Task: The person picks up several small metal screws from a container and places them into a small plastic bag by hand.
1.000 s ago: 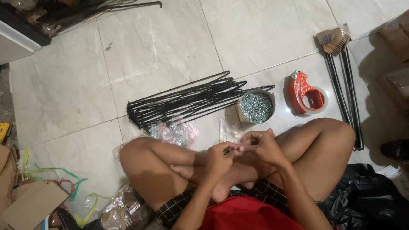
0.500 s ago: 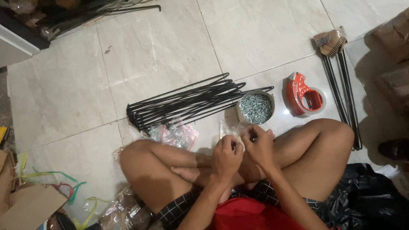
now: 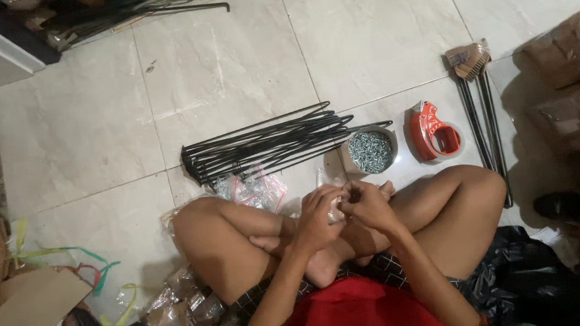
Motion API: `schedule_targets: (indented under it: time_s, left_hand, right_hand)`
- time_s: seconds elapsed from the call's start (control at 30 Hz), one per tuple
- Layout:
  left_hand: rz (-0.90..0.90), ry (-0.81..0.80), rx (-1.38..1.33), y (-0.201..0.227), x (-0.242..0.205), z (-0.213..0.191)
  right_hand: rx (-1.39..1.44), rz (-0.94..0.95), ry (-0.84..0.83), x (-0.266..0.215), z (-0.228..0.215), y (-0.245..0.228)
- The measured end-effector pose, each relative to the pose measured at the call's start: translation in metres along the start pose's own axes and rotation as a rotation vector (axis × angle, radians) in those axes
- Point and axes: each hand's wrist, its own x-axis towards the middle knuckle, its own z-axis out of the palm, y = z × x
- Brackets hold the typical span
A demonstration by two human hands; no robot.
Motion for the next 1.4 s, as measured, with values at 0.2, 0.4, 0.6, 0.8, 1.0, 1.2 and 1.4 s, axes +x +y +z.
schedule_targets:
  time_s: [0.2, 0.4, 0.6, 0.8, 1.0, 1.2, 1.4]
  left_hand:
    - [-0.012, 0.065, -0.192, 0.000, -0.002, -0.015]
    - [-0.037, 0.057, -0.123, 0.010, 0.008, -0.020]
    - [-0.037, 0.167, -0.273, 0.013, 0.022, -0.029]
    - [-0.092, 0.259, -0.314, 0.012, 0.030, -0.034]
    - [-0.159, 0.337, -0.299, 0.038, 0.045, -0.038]
    - [-0.116, 0.354, -0.332, 0.068, 0.065, -0.043]
    - [-0.073, 0.388, -0.314, 0.101, 0.081, -0.045]
  right_hand:
    - [0.073, -0.010, 0.006, -0.008, 0.005, -0.015]
    - [-0.401, -0.094, 0.060, 0.027, -0.007, 0.030]
    - [-0.081, -0.186, -0.103, -0.016, -0.035, -0.096]
    - [-0.833, -0.229, 0.229, 0.100, -0.094, -0.008]
    - [-1.060, -0.174, 0.137, 0.133, -0.061, 0.008]
    - [-0.987, -0.151, 0.037, 0.137, -0.065, 0.019]
    - [-1.026, -0.175, -0.031, 0.157, -0.062, 0.039]
